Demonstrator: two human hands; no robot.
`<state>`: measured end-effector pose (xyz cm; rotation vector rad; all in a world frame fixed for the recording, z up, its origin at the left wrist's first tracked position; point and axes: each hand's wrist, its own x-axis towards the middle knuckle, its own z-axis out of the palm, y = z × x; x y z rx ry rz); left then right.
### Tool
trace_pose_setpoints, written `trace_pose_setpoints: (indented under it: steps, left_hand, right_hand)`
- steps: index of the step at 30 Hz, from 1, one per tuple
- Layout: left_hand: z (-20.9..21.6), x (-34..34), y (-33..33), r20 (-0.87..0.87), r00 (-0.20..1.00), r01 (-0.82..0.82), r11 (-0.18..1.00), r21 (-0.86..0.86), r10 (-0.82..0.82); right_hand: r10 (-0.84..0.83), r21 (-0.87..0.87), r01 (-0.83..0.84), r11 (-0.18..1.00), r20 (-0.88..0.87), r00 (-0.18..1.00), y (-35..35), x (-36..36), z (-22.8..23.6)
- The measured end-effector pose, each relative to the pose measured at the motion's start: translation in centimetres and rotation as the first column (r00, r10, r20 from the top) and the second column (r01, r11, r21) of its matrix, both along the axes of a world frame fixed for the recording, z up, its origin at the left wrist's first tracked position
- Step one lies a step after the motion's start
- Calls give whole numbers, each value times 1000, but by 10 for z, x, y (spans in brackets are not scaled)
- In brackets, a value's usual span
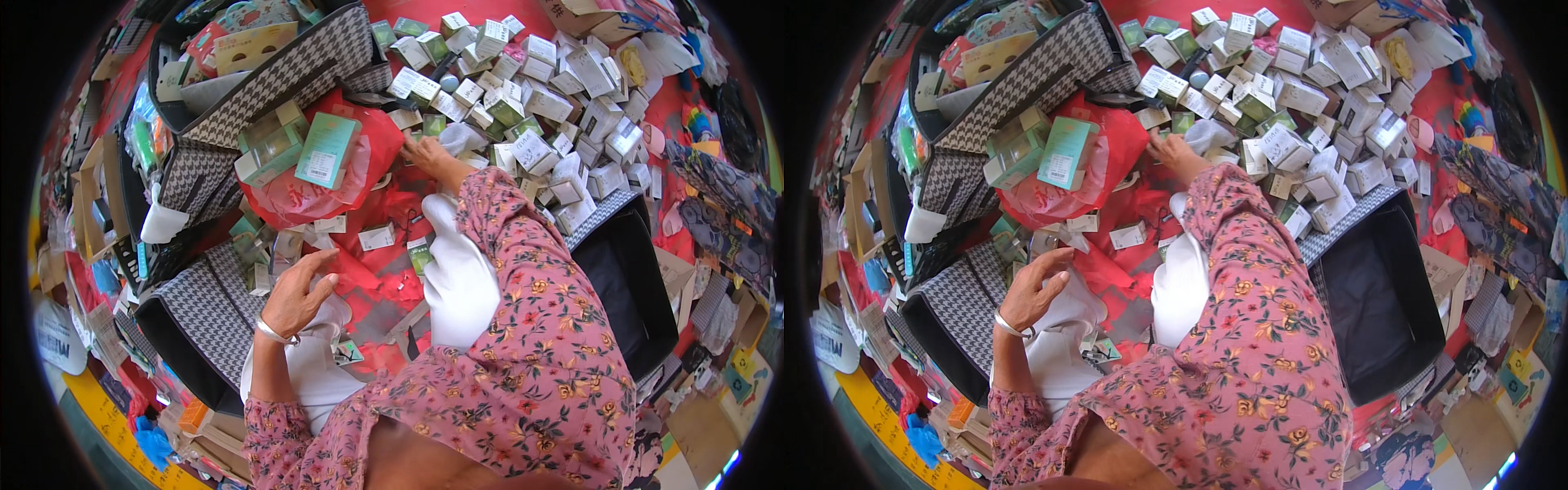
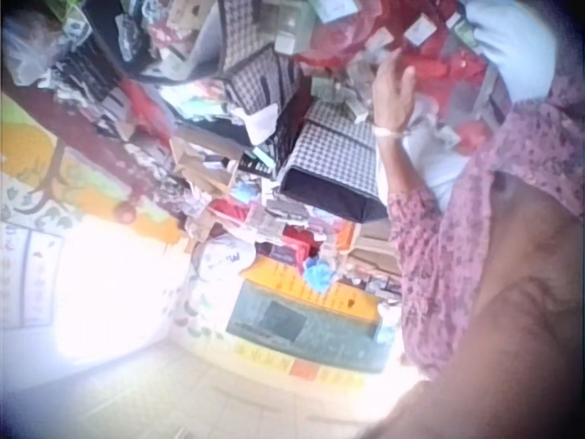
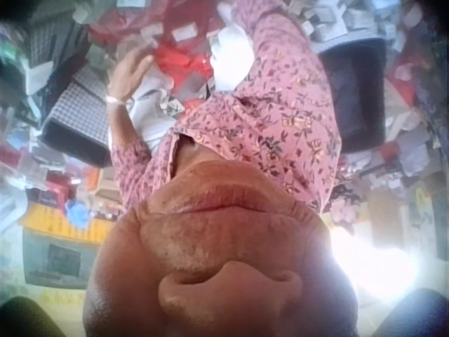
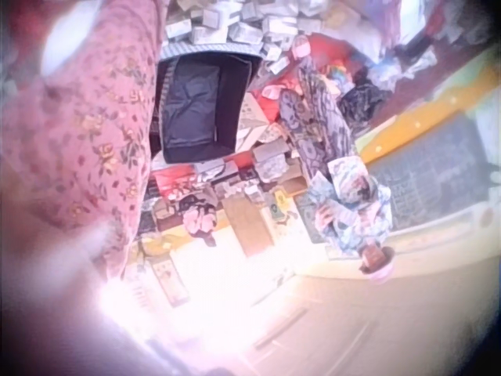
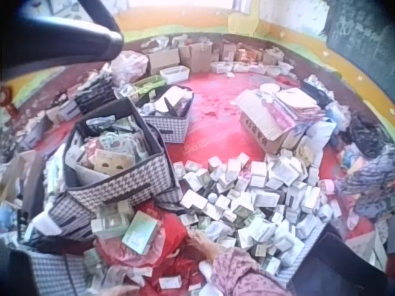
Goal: The person sits on the floor and wipes individual small boxes with a cloth before placing them into a larger bin.
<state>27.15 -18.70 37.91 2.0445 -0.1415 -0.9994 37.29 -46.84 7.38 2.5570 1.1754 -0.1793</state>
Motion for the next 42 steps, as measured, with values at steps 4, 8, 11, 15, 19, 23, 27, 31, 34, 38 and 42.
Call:
trace_pose_setpoints:
  steps: [4,8,11,15,19,23,27,31,34,38,42]
  left_hand:
    - [11,1,-4,-14,1000,-20,999,-38,19]
    - [10,0,-1,41,999,-22,999,-45,24]
    - [5,-4,4,65,995,-68,985,-161,79]
    - [-3,-3,12,114,964,-206,944,-257,241]
    - [-2,3,18,35,901,-392,845,-365,433]
    - [3,0,14,-231,782,-601,601,-527,579]
    - [22,-3,10,-479,677,-714,343,-610,558]
    - [5,-9,19,-503,687,-647,126,-752,525]
    - [-2,-7,37,-679,590,-724,-86,-685,438]
    - [-17,-5,45,-742,544,-767,-125,-629,392]
    - [-13,-16,39,-670,595,-700,-124,-704,445]
  right_hand:
    - [112,-46,-117,992,-98,989,-6,7,19]
    - [63,-4,-65,998,-151,986,-8,-5,31]
    - [-172,104,218,970,-333,927,-21,-14,86]
    - [-594,144,709,690,-448,669,-44,-7,150]
    - [-350,48,992,119,-933,88,-38,12,236]
    - [-126,119,968,222,-981,149,26,8,330]
    - [-135,116,940,321,-977,167,104,-21,370]
    - [-351,263,776,574,-777,523,158,-39,375]
    - [-183,198,960,197,-955,234,170,-28,375]
    - [66,669,672,-317,-691,719,156,-17,368]
    - [158,914,-184,361,134,978,209,-66,372]
